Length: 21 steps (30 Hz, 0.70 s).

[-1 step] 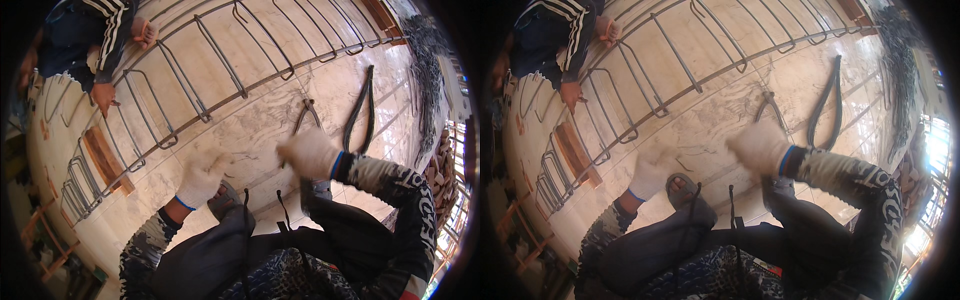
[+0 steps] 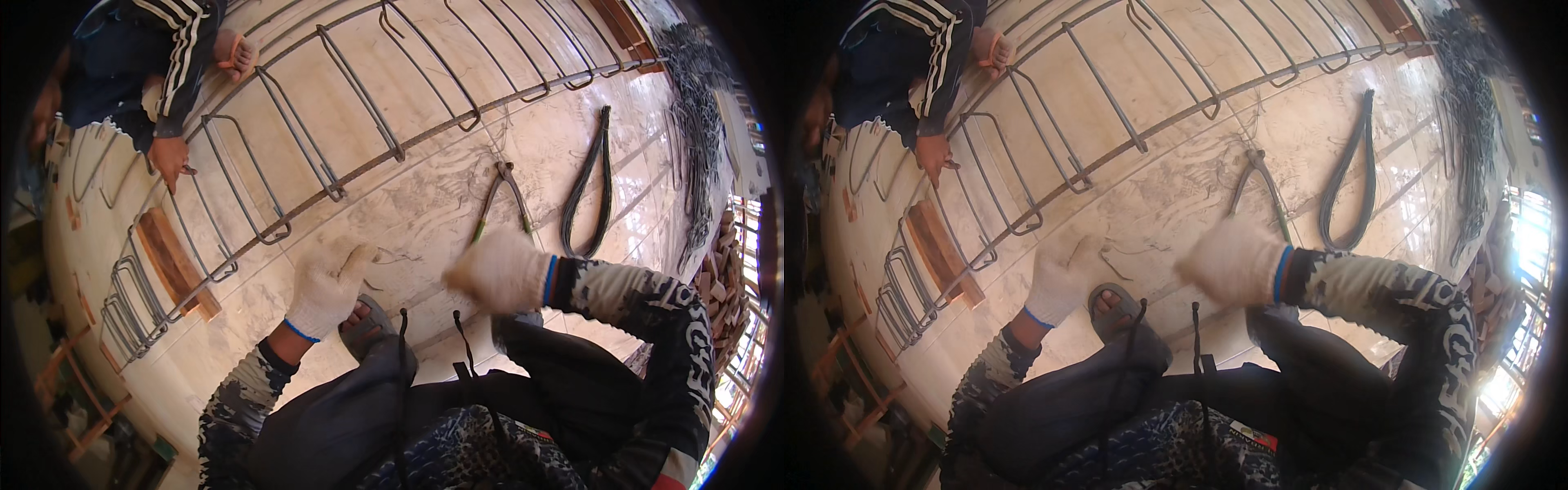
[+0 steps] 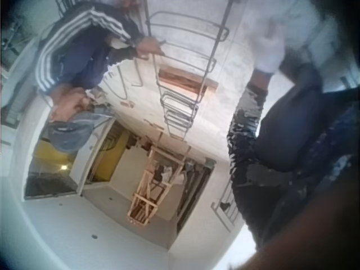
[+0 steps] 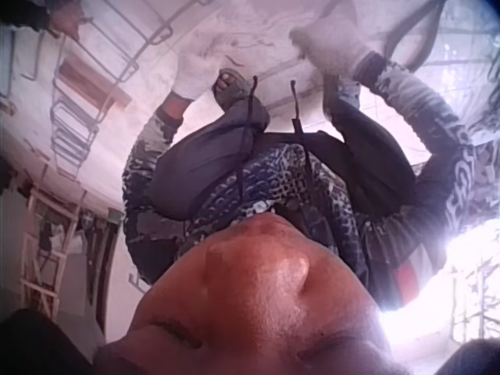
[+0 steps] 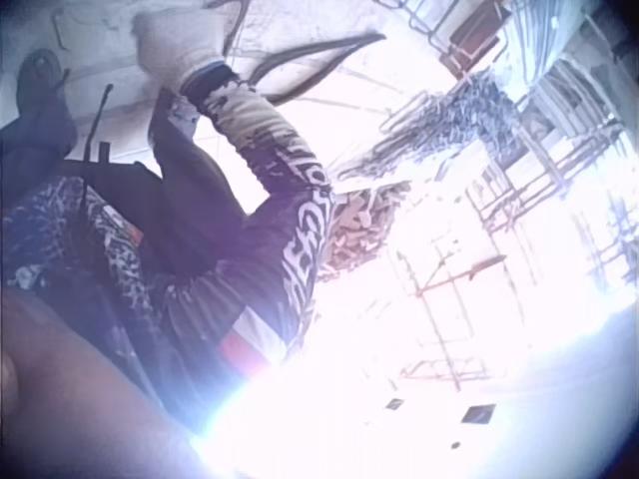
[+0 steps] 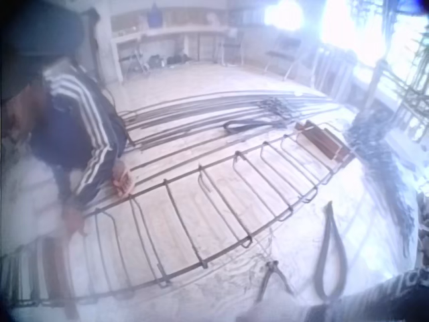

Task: The person assembles a metal frame structure on the floor by inserting vertical rods into horizontal supports and securing them with wire ties. They use pliers to twist and tighten the wire at each joint, working systematically along the frame.

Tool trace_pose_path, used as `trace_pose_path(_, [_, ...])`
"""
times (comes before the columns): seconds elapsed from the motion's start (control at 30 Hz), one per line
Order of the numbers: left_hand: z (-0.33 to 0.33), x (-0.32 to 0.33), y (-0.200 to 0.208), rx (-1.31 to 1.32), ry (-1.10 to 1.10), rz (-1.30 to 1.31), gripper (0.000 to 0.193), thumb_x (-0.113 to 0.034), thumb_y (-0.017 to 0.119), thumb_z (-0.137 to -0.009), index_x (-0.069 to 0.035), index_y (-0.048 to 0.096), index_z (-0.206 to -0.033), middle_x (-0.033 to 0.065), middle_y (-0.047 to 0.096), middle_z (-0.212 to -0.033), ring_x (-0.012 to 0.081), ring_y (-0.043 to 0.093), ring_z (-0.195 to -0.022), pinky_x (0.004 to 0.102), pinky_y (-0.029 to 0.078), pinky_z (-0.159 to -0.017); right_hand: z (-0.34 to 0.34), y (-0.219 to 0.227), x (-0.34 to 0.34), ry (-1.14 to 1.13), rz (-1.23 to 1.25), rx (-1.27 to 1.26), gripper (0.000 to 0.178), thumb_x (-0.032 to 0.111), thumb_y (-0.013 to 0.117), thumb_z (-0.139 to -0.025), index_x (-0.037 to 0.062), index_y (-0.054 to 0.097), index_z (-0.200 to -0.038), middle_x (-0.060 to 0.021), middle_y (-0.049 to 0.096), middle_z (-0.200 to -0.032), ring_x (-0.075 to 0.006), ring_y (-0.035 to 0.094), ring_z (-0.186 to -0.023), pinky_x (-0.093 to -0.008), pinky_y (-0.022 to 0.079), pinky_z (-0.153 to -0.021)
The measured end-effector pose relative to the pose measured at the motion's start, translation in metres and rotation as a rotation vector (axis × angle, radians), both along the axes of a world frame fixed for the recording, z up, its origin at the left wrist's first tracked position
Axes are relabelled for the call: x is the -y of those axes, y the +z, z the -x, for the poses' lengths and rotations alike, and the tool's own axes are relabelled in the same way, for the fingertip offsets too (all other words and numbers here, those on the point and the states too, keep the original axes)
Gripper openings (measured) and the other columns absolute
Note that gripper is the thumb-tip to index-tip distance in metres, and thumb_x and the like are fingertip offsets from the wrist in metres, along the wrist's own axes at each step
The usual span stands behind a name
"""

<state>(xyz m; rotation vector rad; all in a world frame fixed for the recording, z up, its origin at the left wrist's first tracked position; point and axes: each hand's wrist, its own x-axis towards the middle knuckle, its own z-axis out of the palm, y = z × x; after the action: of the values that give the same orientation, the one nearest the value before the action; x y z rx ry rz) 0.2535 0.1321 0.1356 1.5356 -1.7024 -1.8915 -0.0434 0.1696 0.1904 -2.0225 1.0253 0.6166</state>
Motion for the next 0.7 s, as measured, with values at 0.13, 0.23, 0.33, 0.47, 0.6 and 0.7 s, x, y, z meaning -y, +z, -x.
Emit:
trace_pose_path(0.13, [-0.03,-0.018,-0.032,-0.062,-0.515,0.863,0.017,-0.024,0.074,-0.11,-0.009,0.082,-0.109,0.0103,0.07,-0.072,0.0307,0.071,-0.063,0.0415,0.052,-0.056,0.023,-0.013,-0.011,-0.311,0.351,0.474,0.024,0.025,0.07,-0.101,0.0168,0.079,-0.122,-0.0125,0.082,-0.1,-0.0385,0.082,-0.096,-0.0512,0.065,-0.083])
trace_pose_path(0.23, [-0.03,0.012,-0.031,-0.071,-0.184,0.697,0.01,-0.019,0.079,-0.103,-0.01,0.084,-0.102,0.0152,0.07,-0.076,0.0398,0.073,-0.072,0.0483,0.053,-0.059,0.032,-0.038,-0.006,-0.316,0.176,0.229,0.015,0.021,0.067,-0.102,0.0138,0.072,-0.115,-0.0132,0.077,-0.087,-0.041,0.08,-0.086,-0.055,0.063,-0.076])
trace_pose_path(0.33, [-0.024,0.018,-0.029,0.176,-0.279,0.835,0.014,-0.024,0.082,-0.102,-0.01,0.085,-0.099,0.0159,0.072,-0.076,0.04,0.073,-0.071,0.0511,0.052,-0.059,0.005,-0.022,-0.025,-0.231,0.254,0.532,0.022,0.017,0.069,-0.099,0.0118,0.072,-0.12,-0.0146,0.077,-0.095,-0.0362,0.08,-0.084,-0.0536,0.063,-0.076])
trace_pose_path(0.47, [-0.033,-0.012,-0.05,0.004,-0.271,0.622,0.02,-0.027,0.077,-0.106,-0.008,0.084,-0.108,0.0145,0.076,-0.078,0.0358,0.075,-0.069,0.0465,0.057,-0.059,0.036,-0.036,0.003,-0.552,0.205,0.183,0.018,0.017,0.065,-0.104,0.0046,0.074,-0.113,-0.0209,0.079,-0.103,-0.0408,0.08,-0.085,-0.0539,0.064,-0.08])
trace_pose_path(0.6, [-0.015,0.014,-0.022,0.069,-0.415,0.366,0.028,-0.025,0.068,-0.116,0.0,0.08,-0.117,0.0086,0.08,-0.081,0.0174,0.08,-0.062,0.0304,0.062,-0.051,0.044,-0.076,-0.03,-0.444,0.055,0.093,0.023,0.02,0.063,-0.108,0.003,0.078,-0.103,-0.0257,0.082,-0.103,-0.048,0.08,-0.09,-0.0576,0.064,-0.087])
trace_pose_path(0.7, [-0.005,0.015,0.004,0.216,-0.309,-0.079,0.03,-0.029,0.068,-0.115,-0.004,0.083,-0.122,0.0117,0.081,-0.084,0.0222,0.081,-0.069,0.0349,0.063,-0.059,0.031,-0.037,-0.003,-0.899,-0.185,0.27,0.027,0.024,0.066,-0.109,0.0009,0.08,-0.112,-0.025,0.081,-0.103,-0.0462,0.08,-0.099,-0.056,0.063,-0.093])
